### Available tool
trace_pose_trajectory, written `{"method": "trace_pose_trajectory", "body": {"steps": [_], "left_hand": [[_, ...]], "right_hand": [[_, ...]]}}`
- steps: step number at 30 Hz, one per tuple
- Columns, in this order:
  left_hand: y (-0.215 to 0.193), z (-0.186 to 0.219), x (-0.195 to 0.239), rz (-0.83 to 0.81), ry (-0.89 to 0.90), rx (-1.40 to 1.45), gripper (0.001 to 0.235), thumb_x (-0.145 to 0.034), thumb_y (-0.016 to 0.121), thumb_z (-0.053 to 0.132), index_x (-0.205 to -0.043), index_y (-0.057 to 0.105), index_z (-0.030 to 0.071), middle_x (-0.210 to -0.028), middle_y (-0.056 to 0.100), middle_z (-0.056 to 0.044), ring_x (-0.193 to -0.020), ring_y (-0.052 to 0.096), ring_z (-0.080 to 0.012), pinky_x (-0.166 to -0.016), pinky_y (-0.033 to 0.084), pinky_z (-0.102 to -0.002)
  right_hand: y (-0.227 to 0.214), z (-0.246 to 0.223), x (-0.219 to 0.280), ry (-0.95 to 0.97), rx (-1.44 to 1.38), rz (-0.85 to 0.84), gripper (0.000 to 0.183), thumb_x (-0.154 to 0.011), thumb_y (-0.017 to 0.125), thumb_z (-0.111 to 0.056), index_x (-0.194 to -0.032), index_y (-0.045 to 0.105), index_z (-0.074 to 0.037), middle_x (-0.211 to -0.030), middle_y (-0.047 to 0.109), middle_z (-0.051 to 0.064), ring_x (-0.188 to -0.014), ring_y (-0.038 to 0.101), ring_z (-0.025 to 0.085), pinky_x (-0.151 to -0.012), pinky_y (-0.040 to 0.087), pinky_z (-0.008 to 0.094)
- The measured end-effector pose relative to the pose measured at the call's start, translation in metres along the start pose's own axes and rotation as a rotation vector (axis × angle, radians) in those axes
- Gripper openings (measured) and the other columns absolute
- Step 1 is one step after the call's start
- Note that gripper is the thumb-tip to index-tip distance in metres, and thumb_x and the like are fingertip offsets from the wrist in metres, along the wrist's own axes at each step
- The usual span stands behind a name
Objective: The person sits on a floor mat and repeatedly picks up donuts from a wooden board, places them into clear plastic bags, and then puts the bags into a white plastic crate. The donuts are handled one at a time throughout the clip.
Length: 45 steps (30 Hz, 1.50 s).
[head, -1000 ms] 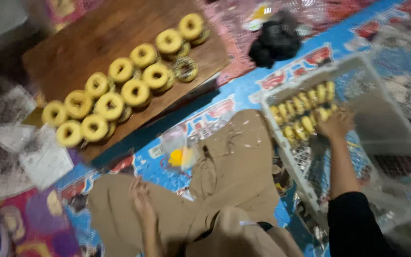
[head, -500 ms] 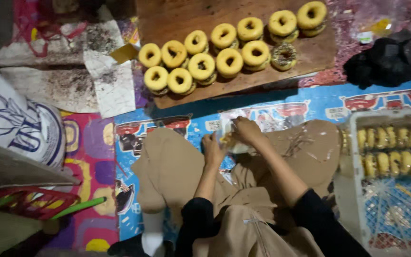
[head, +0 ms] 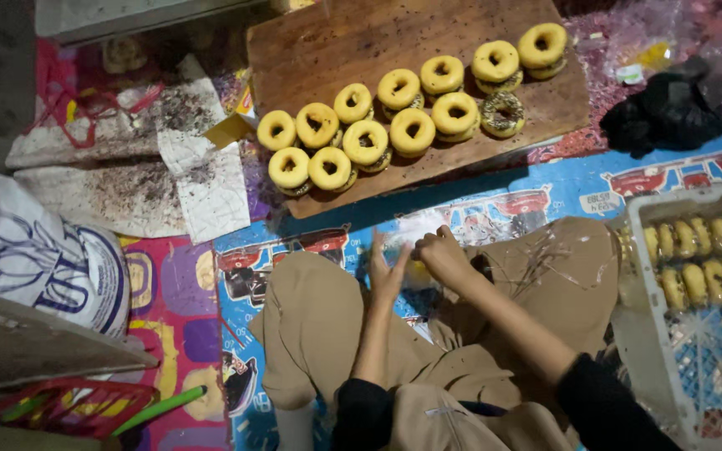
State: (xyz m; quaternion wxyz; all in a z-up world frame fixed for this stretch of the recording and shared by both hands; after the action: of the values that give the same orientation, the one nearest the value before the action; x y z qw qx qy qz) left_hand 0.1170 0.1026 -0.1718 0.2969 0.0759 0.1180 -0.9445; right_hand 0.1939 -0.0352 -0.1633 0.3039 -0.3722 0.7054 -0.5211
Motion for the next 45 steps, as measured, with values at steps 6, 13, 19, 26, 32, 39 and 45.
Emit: {"method": "trace_pose_trajectory", "body": {"steps": [6,13,19,26,32,39,45], "left_hand": [[0.042,0.059,0.015,-0.272,-0.110,-0.071,0.021,-0.099,0.068,0.018,-0.107,0.077,0.001,-0.097,0.077,-0.013,-0.085,0.075,-0.0248,-0.076,0.056,-0.033],[0.042,0.105,0.041,0.036,0.031,0.156,0.002,-0.094,0.068,0.002,-0.094,0.070,0.001,-0.088,0.072,-0.009,-0.078,0.071,-0.0249,-0.074,0.057,-0.036],[0.048,0.021,-0.023,0.022,-0.113,-0.316,0.013,-0.103,0.070,0.018,-0.104,0.071,0.004,-0.090,0.073,-0.014,-0.084,0.070,-0.0335,-0.075,0.053,-0.046],[0.076,0.044,-0.003,0.070,-0.028,0.125,0.067,-0.080,0.077,0.040,-0.136,0.056,0.010,-0.133,0.059,-0.015,-0.119,0.056,-0.0351,-0.097,0.046,-0.049],[0.080,-0.009,-0.013,0.275,-0.818,1.385,0.032,-0.096,0.079,0.035,-0.114,0.067,0.011,-0.096,0.065,-0.011,-0.077,0.064,-0.0224,-0.060,0.050,-0.032],[-0.005,-0.034,-0.021,0.671,-0.865,1.582,0.044,-0.081,0.079,0.043,-0.107,0.069,0.010,-0.098,0.068,-0.017,-0.093,0.067,-0.0293,-0.085,0.059,-0.047],[-0.010,-0.009,-0.035,0.717,-0.811,1.840,0.056,-0.081,0.076,0.041,-0.123,0.064,0.005,-0.122,0.064,-0.022,-0.115,0.062,-0.0363,-0.098,0.050,-0.055]], "right_hand": [[-0.040,-0.017,0.057,0.102,0.142,0.211,0.037,-0.067,0.058,-0.012,-0.101,0.074,-0.011,-0.102,0.075,0.009,-0.098,0.064,0.029,-0.082,0.042,0.049],[-0.060,0.021,0.091,0.300,-0.193,0.288,0.043,-0.083,0.063,-0.006,-0.126,0.064,-0.010,-0.105,0.071,0.020,-0.096,0.067,0.039,-0.083,0.051,0.050],[-0.135,0.031,0.108,0.489,-0.288,0.290,0.061,-0.087,0.059,0.002,-0.145,0.055,-0.015,-0.120,0.070,0.019,-0.104,0.067,0.039,-0.103,0.046,0.051],[-0.171,-0.003,0.100,0.425,-0.423,0.543,0.065,-0.094,0.063,-0.005,-0.155,0.042,-0.006,-0.154,0.049,0.025,-0.137,0.044,0.045,-0.113,0.035,0.053],[-0.122,0.007,0.049,0.167,-0.846,0.024,0.052,-0.076,0.088,-0.029,-0.122,0.075,-0.010,-0.125,0.078,0.012,-0.117,0.073,0.029,-0.122,0.034,0.045],[-0.148,0.176,-0.026,0.431,0.006,0.917,0.092,-0.076,0.096,-0.031,-0.147,0.049,0.003,-0.133,0.063,0.024,-0.122,0.058,0.043,-0.104,0.041,0.054],[-0.176,0.098,0.009,0.393,-0.690,0.945,0.099,-0.081,0.092,-0.018,-0.162,0.038,-0.004,-0.134,0.063,0.013,-0.123,0.065,0.025,-0.107,0.057,0.040]]}}
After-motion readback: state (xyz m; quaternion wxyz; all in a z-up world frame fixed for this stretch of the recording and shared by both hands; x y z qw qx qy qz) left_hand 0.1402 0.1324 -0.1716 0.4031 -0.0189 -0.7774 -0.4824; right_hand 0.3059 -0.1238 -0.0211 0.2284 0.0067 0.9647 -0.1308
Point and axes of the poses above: each hand's wrist, its own x-axis away from the middle knuckle, its own y-axis out of the palm, z = x × y, the point moved 4 cm from there along -x, towards the middle knuckle
